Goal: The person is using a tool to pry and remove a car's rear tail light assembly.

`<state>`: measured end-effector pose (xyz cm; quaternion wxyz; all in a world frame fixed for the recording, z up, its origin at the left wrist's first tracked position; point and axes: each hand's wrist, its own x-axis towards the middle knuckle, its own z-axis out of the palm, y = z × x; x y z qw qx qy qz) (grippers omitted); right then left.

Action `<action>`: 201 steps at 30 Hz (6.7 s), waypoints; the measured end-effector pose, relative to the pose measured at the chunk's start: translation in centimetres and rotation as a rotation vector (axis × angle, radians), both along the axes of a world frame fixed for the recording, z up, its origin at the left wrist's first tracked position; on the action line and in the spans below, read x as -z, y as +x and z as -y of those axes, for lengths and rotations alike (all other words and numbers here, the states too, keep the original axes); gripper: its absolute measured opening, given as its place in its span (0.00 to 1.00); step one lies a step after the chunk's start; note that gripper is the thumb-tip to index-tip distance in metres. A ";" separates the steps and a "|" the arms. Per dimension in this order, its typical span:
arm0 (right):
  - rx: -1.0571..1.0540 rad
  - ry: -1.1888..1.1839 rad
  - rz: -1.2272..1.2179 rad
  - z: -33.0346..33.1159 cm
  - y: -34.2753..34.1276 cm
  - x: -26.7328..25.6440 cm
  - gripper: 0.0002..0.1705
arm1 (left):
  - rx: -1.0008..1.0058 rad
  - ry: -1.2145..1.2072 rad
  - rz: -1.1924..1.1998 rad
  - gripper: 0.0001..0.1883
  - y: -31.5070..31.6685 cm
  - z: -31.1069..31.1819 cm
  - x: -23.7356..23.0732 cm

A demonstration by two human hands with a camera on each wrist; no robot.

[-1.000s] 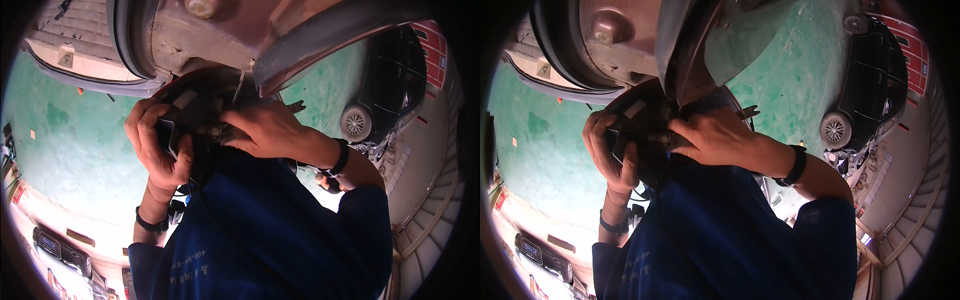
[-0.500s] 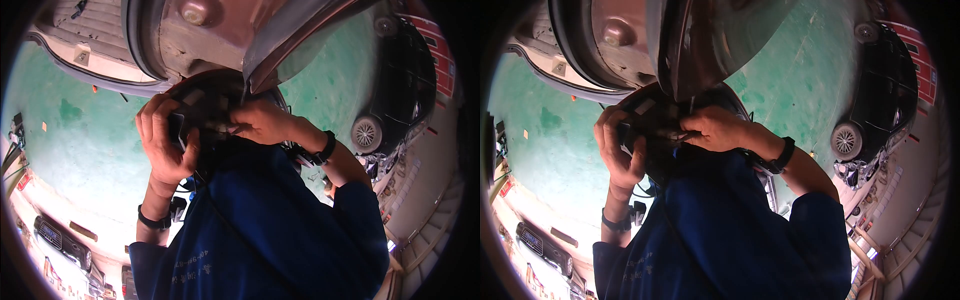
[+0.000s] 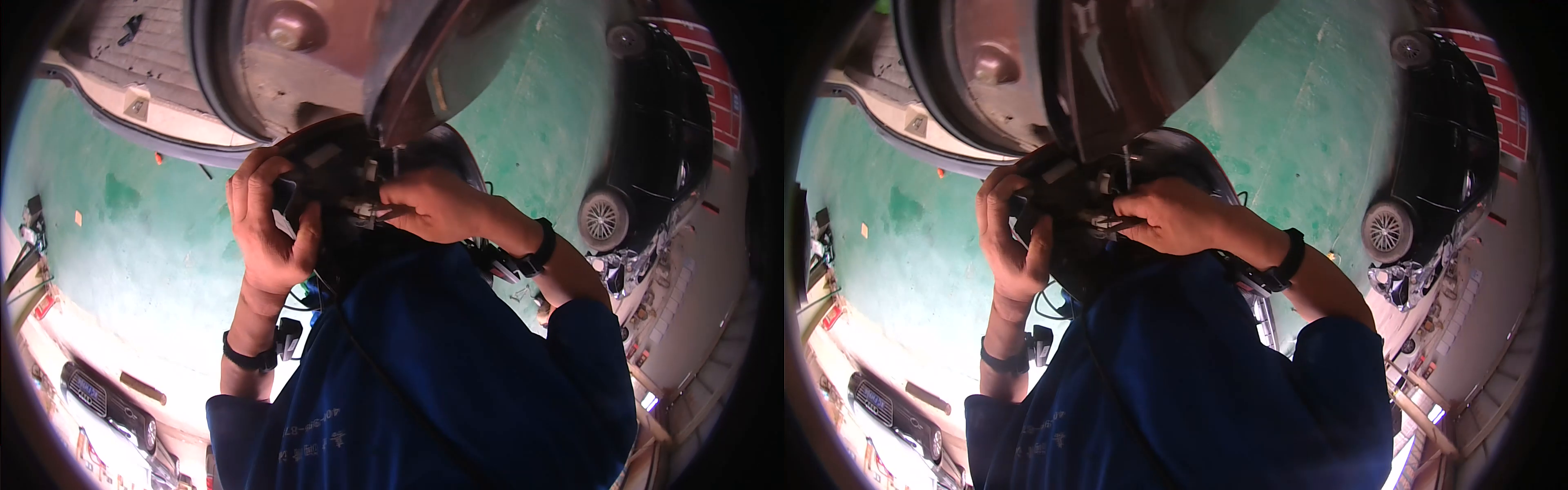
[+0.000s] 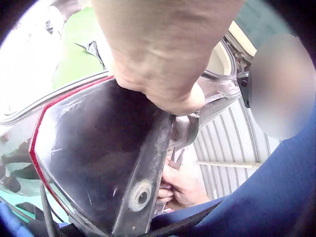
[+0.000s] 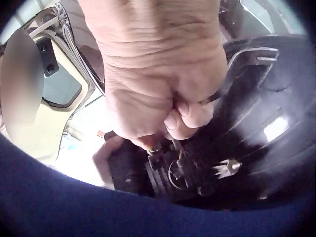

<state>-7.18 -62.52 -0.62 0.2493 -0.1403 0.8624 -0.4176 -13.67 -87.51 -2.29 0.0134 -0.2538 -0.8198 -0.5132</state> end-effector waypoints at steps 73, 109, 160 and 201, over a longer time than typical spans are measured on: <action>1.197 -0.791 -0.121 2.1 42.6 -0.5 0.34 | 0.620 0.205 1.409 0.38 17.6 -1.3 4.4; 1.551 -0.940 -0.782 10.5 66.0 -4.7 0.31 | 0.554 0.043 1.217 0.23 32.9 -6.2 -3.9; 2.044 -0.534 -0.961 9.8 68.5 -6.7 0.14 | 1.298 -0.864 1.460 0.28 52.5 -24.1 -4.4; 1.518 -0.608 -0.878 7.3 68.9 -8.7 0.34 | 0.877 -0.454 1.517 0.26 41.9 -16.9 -4.9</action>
